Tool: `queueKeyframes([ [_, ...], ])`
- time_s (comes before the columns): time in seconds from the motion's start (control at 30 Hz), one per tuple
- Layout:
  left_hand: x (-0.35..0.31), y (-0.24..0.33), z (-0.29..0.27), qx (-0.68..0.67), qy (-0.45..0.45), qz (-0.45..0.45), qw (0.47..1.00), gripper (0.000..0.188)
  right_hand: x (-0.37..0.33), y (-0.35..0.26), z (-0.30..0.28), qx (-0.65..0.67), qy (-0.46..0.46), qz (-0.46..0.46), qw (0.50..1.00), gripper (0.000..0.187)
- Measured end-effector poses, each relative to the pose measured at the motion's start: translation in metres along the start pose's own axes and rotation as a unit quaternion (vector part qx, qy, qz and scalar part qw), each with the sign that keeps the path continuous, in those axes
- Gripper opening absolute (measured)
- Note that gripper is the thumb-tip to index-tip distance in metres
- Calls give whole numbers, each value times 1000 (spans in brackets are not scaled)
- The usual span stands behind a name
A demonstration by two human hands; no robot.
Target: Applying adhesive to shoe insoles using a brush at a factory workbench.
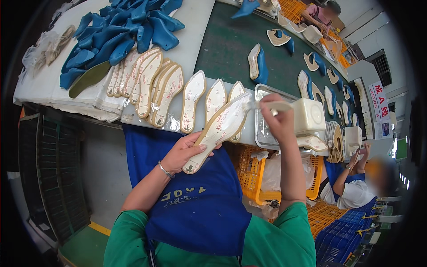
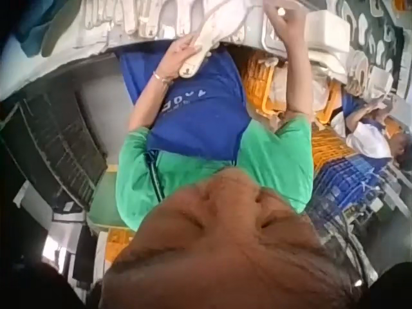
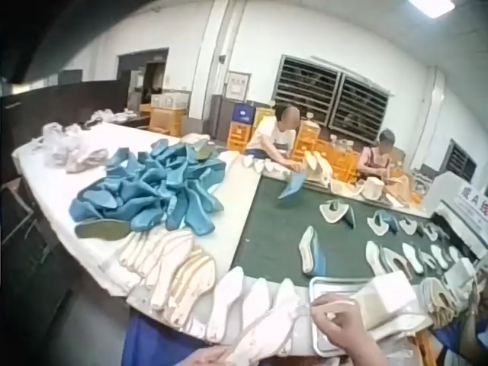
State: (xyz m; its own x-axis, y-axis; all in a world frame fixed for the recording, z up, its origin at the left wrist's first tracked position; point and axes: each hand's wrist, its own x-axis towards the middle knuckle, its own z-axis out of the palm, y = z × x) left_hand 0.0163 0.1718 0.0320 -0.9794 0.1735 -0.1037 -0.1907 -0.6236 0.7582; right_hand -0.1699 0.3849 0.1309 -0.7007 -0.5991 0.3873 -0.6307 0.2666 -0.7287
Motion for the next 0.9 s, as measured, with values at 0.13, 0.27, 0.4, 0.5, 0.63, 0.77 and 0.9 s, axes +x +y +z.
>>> queueKeyframes([
  [0.13,0,-2,-2,-11,-2,3,1000,50,17,16,-11,-2,50,6,999,8],
  [0.27,0,-2,-3,-18,-5,2,1000,50,10,0,-4,40,87,10,995,7],
  [0.4,2,1,0,-32,-3,12,999,48,3,0,10,92,18,52,994,8],
  [0.5,4,3,6,-49,21,16,998,48,-3,9,24,80,71,61,992,8],
  [0.63,5,2,6,-69,36,22,997,46,-36,-11,51,115,78,43,989,7],
  [0.77,3,-2,2,-87,58,4,994,45,-49,-29,68,62,11,-28,998,5],
  [0.9,4,-3,2,-116,76,13,990,46,-43,-27,72,55,45,-44,996,5],
])
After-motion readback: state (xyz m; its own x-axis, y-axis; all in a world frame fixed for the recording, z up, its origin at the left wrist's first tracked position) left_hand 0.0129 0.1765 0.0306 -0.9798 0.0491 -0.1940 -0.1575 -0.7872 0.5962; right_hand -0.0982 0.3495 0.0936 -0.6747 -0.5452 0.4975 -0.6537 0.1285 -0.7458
